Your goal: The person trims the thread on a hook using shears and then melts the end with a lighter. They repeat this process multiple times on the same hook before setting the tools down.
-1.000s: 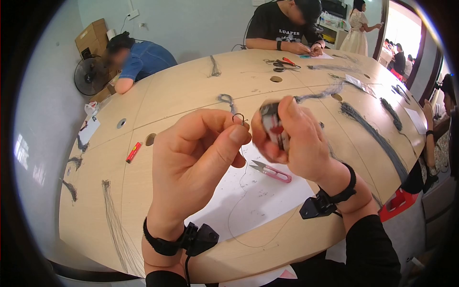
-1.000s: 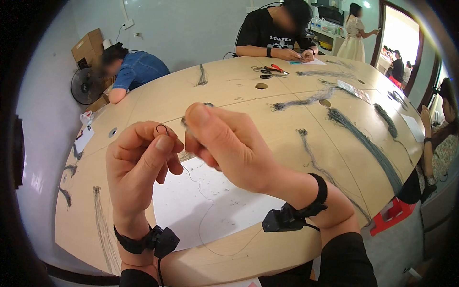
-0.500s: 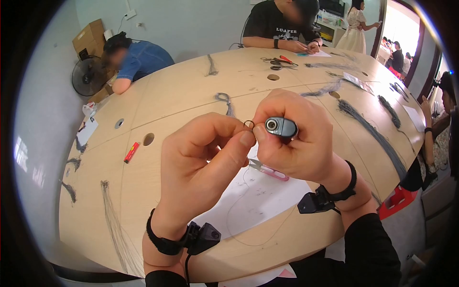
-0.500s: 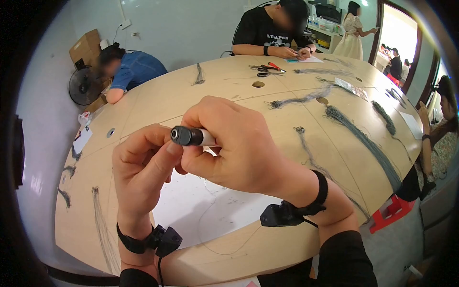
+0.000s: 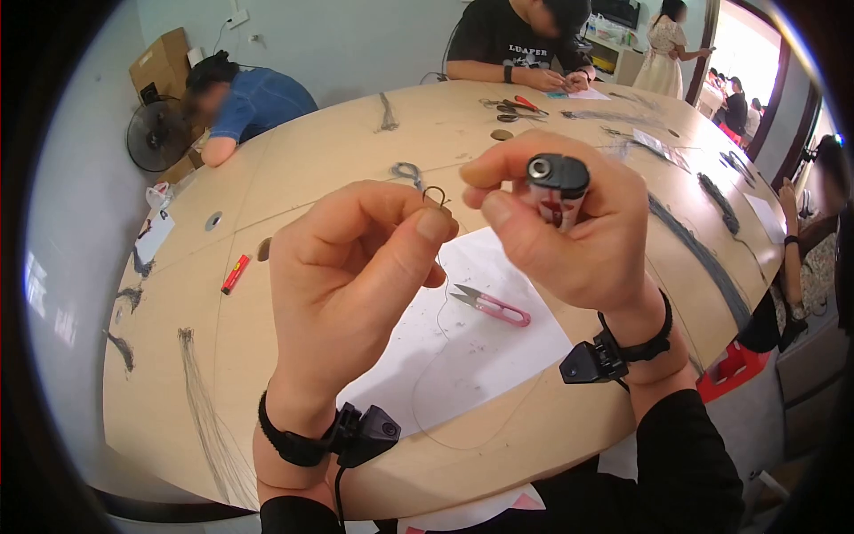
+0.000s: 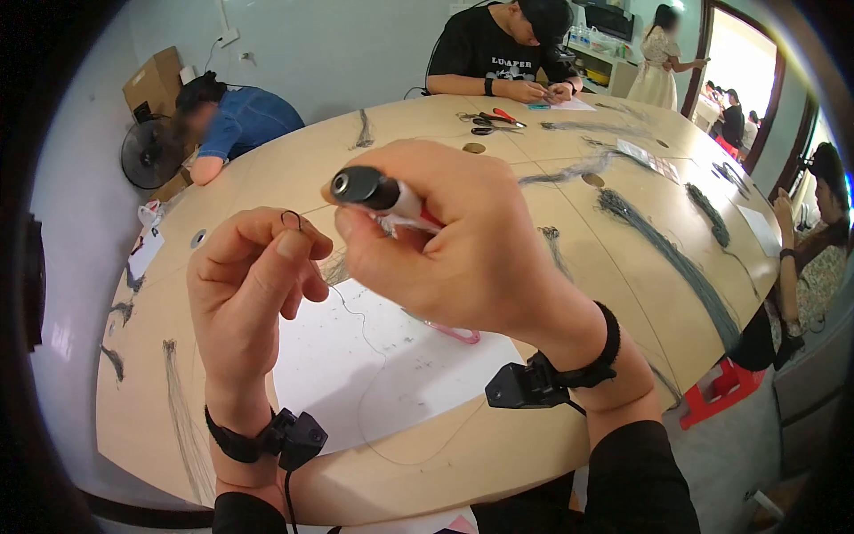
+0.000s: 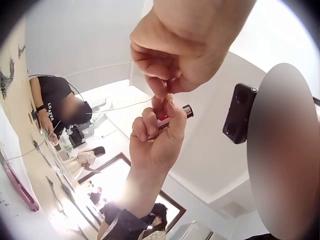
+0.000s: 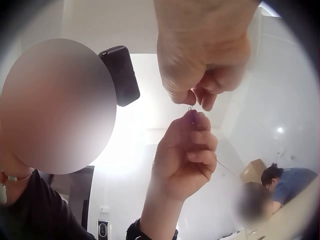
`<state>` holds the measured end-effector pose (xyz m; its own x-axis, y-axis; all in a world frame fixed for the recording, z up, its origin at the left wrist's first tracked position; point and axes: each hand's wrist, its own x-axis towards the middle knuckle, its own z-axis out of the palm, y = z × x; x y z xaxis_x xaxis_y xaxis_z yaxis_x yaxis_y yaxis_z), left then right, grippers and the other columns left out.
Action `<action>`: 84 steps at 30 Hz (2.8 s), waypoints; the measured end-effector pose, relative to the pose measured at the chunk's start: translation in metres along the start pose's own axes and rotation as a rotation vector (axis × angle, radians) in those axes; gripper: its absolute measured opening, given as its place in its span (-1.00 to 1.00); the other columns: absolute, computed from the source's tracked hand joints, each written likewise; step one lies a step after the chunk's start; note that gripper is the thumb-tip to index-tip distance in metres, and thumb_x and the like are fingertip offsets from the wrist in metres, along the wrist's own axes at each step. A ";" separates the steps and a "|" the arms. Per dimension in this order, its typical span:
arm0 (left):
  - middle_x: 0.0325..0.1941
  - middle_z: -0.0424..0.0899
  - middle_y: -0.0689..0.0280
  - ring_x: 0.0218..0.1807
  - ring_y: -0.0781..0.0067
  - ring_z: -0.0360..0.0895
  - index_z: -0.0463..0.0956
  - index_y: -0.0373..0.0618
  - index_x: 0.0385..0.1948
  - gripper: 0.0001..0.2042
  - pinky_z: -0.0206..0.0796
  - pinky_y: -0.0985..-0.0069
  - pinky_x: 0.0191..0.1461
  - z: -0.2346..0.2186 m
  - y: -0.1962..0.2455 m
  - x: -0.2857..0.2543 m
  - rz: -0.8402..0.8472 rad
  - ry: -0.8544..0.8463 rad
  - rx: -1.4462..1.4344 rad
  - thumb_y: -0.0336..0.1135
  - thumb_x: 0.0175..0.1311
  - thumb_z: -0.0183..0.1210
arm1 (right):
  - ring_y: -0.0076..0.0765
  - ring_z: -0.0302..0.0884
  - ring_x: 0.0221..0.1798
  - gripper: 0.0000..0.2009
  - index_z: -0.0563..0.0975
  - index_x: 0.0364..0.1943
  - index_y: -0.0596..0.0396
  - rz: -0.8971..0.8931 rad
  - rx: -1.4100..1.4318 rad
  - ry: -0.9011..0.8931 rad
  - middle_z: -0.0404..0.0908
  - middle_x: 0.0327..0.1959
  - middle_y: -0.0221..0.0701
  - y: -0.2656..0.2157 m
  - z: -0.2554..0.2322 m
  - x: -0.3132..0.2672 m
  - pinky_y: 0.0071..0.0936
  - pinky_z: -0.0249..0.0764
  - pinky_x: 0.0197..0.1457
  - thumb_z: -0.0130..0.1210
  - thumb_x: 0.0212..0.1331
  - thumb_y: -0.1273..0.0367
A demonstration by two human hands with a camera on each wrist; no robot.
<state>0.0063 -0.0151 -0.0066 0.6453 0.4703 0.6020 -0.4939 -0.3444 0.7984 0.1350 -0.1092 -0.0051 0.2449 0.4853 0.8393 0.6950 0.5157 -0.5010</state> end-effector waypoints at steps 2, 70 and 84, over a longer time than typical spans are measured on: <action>-0.55 0.52 0.27 -0.68 0.68 0.36 0.41 -0.26 -0.49 -0.91 0.05 0.85 -0.69 0.002 0.001 -0.001 -0.008 0.001 -0.004 -0.43 0.04 0.02 | -0.68 0.24 -0.67 -0.88 0.45 -0.50 0.15 -0.040 -0.024 -0.046 0.40 -0.67 -0.47 -0.002 0.001 0.001 -0.73 0.16 -0.66 0.03 -0.23 0.52; -0.58 0.50 0.29 -0.61 0.63 0.39 0.44 -0.31 -0.51 -0.92 0.25 0.74 -0.58 0.000 0.008 0.000 -0.306 -0.076 -0.219 -0.48 0.01 0.03 | -0.41 0.30 -0.43 -0.80 0.37 -0.51 0.09 -0.388 -0.065 -0.233 0.40 -0.50 -0.34 0.006 0.002 0.001 -0.61 0.23 -0.44 0.13 -0.31 0.53; -0.59 0.49 0.30 -0.65 0.62 0.38 0.43 -0.29 -0.53 -0.92 0.22 0.76 -0.61 0.001 0.008 -0.001 -0.259 -0.036 -0.241 -0.46 0.00 0.04 | -0.49 0.26 -0.50 -0.71 0.34 -0.43 0.13 -0.457 -0.060 -0.189 0.36 -0.48 -0.32 0.007 0.004 0.001 -0.66 0.21 -0.50 0.04 -0.37 0.65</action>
<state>0.0018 -0.0189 -0.0007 0.7850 0.4866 0.3834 -0.4319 -0.0138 0.9018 0.1371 -0.1018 -0.0082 -0.2165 0.3413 0.9147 0.7415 0.6669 -0.0734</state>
